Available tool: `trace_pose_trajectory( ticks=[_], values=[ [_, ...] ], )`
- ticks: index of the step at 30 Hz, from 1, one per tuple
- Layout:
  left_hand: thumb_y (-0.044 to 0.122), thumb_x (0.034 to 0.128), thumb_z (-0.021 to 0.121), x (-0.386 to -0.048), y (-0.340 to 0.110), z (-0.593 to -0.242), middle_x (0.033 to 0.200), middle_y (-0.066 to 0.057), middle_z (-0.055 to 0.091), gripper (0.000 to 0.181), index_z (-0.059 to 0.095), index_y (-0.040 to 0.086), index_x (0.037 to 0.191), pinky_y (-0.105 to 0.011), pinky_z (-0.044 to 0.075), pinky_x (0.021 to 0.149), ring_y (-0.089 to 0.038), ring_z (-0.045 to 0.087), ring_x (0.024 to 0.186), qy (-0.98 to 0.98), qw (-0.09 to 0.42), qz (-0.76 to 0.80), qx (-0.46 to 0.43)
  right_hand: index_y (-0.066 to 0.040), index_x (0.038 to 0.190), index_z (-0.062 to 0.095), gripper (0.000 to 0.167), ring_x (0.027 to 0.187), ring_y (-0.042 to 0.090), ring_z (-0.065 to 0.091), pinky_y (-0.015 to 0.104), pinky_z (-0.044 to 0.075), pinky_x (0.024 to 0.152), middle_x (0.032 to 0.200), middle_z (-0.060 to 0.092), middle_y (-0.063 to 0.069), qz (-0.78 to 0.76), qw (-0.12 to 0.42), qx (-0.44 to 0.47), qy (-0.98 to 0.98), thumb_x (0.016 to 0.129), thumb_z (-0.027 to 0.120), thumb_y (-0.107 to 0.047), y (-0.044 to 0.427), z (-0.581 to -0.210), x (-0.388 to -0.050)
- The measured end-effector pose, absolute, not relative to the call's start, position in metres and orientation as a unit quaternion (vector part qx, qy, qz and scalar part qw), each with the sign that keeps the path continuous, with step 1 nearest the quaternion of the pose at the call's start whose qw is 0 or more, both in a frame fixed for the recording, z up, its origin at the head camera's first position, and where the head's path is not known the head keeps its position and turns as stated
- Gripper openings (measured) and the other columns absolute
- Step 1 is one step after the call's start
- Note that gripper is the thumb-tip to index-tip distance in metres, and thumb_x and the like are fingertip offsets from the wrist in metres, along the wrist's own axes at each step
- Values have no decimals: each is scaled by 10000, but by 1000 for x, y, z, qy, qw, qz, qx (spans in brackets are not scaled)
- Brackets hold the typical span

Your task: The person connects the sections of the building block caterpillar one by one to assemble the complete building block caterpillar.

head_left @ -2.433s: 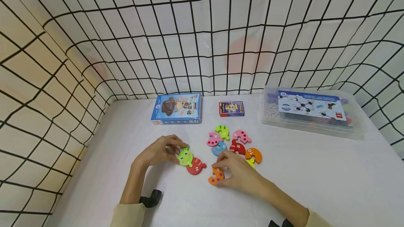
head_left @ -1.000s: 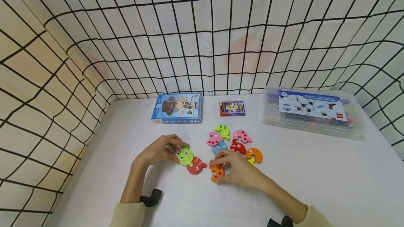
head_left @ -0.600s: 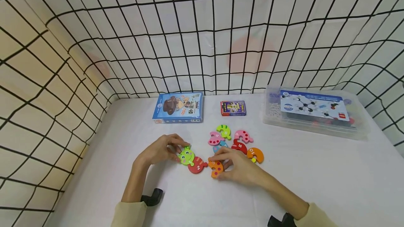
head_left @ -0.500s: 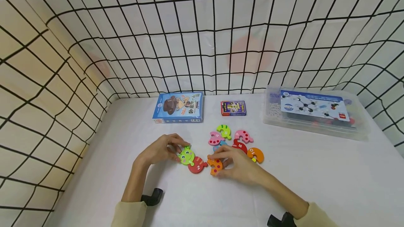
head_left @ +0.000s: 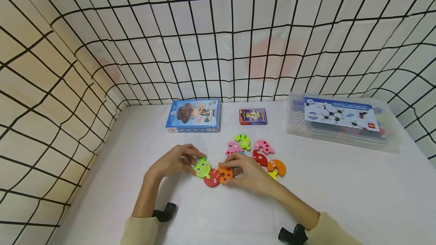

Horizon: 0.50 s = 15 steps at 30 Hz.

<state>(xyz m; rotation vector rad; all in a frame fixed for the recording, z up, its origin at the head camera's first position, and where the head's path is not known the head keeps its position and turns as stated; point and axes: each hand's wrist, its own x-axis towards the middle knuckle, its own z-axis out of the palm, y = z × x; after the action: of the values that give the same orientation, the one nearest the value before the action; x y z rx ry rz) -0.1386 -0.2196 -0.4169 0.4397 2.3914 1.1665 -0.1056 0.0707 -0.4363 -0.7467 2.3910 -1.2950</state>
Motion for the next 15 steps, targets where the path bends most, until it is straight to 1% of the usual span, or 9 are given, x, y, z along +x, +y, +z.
trace_pose_trajectory(
  ticks=[5,8,15],
  values=[
    [6,786,867,-138,-220,-416,1173,-92,673,492,757,112,1254,-219,583,807,-208,639,953,866,220,420,159,-107,1285,739,455,1074,167,595,198,574,870,1219,616,26,-447,159,-267,839,851,856,-175,66,-435,-105],
    [5,783,869,-138,-220,-416,1173,-89,676,494,759,114,1252,-214,581,803,-211,641,953,867,218,420,157,-93,1284,738,462,1081,170,579,182,568,867,1197,602,24,-443,159,-268,841,843,859,-151,64,-435,-105],
    [14,775,879,-139,-220,-417,1170,-83,679,502,760,113,1252,-212,584,812,-204,643,953,867,214,420,161,-123,1281,744,459,1095,151,543,252,547,889,1192,605,-11,-423,148,-263,854,842,863,-182,63,-436,-103]
  ],
)
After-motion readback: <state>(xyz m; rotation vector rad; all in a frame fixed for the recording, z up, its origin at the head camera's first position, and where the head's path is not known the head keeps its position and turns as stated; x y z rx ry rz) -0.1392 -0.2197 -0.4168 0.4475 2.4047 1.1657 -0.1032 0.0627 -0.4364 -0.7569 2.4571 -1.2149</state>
